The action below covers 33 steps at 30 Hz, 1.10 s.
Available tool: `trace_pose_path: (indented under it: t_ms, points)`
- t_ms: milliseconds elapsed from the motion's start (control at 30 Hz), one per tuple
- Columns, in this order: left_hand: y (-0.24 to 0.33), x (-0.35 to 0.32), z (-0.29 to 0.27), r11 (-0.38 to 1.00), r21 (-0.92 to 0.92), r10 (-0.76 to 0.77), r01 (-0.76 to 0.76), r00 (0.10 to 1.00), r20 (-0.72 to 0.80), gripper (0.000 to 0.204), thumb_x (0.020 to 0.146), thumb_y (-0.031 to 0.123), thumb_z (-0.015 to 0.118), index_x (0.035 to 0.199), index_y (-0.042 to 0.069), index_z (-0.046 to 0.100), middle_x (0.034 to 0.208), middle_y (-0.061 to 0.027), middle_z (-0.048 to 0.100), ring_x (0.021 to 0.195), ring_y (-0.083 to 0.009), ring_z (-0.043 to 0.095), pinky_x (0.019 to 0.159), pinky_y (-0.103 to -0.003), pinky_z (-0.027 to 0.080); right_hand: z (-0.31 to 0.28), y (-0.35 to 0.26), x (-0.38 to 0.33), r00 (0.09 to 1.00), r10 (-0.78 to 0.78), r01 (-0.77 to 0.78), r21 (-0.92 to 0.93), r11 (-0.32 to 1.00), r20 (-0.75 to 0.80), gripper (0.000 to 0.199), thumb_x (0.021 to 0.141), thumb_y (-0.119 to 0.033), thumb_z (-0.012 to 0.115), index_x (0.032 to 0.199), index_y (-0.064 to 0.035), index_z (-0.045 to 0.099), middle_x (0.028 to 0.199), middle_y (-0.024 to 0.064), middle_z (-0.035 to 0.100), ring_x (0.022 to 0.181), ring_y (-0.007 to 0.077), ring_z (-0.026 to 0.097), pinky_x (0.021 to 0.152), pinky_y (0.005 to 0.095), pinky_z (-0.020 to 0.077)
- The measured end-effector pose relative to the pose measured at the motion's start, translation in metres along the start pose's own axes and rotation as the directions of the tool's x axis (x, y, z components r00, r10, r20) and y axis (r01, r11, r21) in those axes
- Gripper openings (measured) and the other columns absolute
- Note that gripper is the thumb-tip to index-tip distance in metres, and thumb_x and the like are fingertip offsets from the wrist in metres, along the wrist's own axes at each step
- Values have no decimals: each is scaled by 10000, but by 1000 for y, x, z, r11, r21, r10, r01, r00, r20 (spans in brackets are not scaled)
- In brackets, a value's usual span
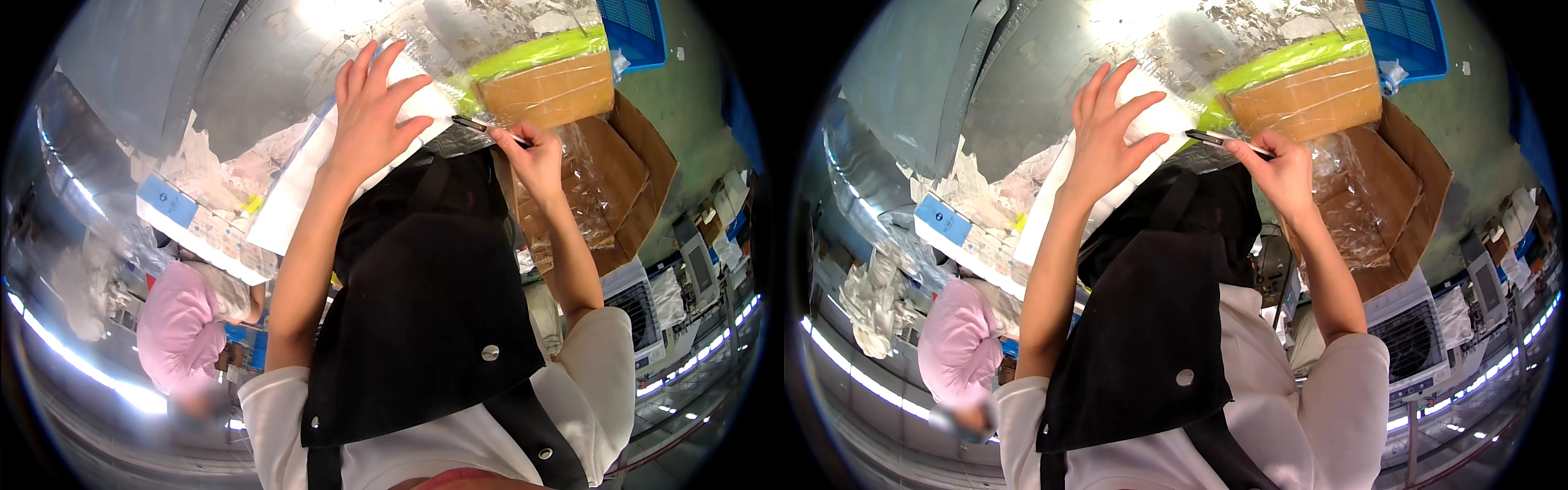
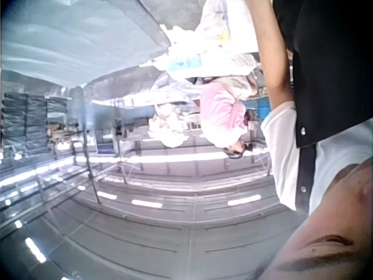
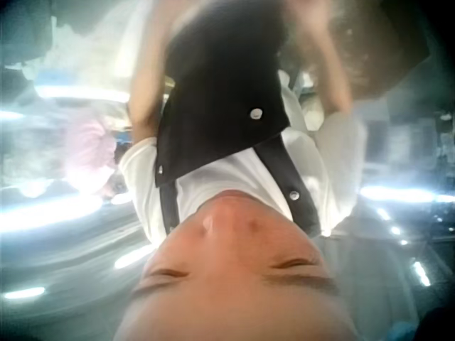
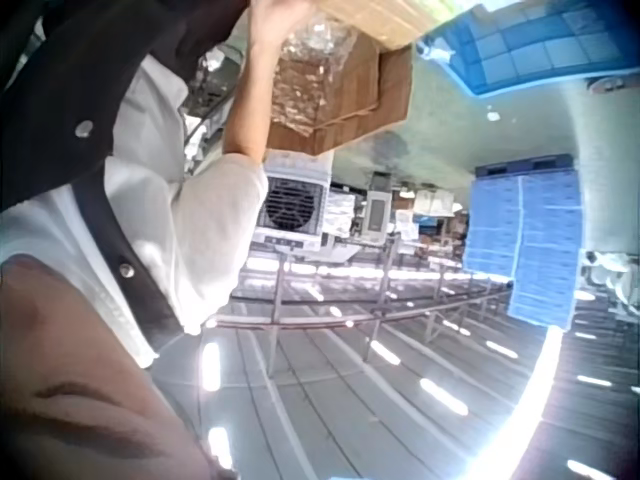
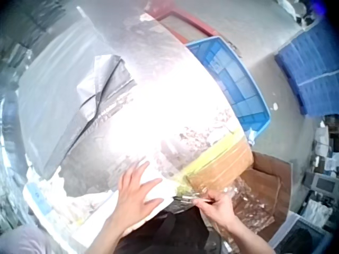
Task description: The person unpacks a large grey shipping bag to reveal multiple packs of tissue paper. They use a utility knife to cut open the individual plastic wrappers of the tissue packs. The person then stacks the opened packs neatly inside the grey bag and folds the bag closed.
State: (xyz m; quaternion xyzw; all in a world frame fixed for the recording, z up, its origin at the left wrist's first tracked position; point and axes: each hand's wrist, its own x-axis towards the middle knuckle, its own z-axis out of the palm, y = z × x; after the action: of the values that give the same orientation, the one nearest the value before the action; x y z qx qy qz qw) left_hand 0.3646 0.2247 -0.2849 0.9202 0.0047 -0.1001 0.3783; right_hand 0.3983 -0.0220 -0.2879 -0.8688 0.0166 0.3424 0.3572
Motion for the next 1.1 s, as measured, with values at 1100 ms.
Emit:
trace_pose_path:
  t_ms: [1100]
  points:
    - [-5,-5,9,998,51,-21,22,1000,-20,376,694,262,728,1057,207,648,1382,-73,376,1328,-323,208,1058,-448,164,0,2,6,926,-351,313,-236,920,-141,427,668,-443,753,626,-34,639,465,92,512,422,259,506,427,329,394]
